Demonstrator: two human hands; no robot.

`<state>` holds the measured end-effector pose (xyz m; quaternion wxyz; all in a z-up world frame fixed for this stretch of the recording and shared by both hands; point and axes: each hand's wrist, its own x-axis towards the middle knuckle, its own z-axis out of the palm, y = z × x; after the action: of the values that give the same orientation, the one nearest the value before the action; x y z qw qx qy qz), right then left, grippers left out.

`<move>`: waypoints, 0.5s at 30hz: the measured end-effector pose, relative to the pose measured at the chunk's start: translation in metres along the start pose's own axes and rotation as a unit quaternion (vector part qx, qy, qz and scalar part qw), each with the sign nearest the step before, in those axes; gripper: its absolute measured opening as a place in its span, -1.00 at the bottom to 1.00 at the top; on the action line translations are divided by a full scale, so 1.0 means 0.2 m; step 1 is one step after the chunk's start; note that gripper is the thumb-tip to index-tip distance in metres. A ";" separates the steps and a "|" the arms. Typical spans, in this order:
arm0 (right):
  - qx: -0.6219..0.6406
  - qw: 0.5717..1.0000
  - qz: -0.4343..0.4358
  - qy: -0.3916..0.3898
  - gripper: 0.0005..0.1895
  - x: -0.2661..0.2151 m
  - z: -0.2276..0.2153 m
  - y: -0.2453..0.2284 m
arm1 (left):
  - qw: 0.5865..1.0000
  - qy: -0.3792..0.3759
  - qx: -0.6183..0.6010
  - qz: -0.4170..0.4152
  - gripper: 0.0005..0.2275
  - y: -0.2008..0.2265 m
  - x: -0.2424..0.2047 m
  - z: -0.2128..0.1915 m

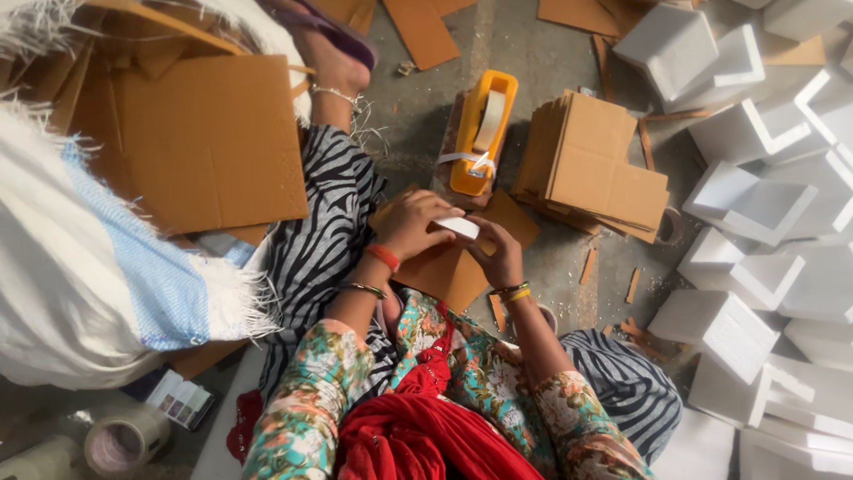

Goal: The person assembles small cardboard boxes by inserting white foam inserts and securing them with tape. The person repeatedly picks up flat cardboard pieces, folds them into box shapes, places foam inserts inside, and uses a tape dispenser to seal the boxes.

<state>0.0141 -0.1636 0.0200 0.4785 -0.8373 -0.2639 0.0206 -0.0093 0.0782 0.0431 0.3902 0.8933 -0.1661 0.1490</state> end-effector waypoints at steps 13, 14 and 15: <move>0.049 0.985 0.126 0.108 -0.63 0.55 -0.07 0.04 | 0.997 0.068 0.017 -0.036 -0.70 -0.04 -0.05 0.16; 0.114 0.980 0.123 0.107 -0.60 0.44 -0.07 0.01 | 0.997 0.049 0.007 -0.057 -0.69 -0.04 -0.04 0.17; 0.130 0.972 0.162 0.106 -0.58 0.31 -0.05 0.00 | 0.996 0.031 -0.003 -0.079 -0.69 -0.04 -0.04 0.18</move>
<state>0.0690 -0.1424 0.0390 0.5986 -0.7970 -0.0678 0.0431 -0.0084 0.0579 0.0121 0.4084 0.8974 -0.0833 0.1444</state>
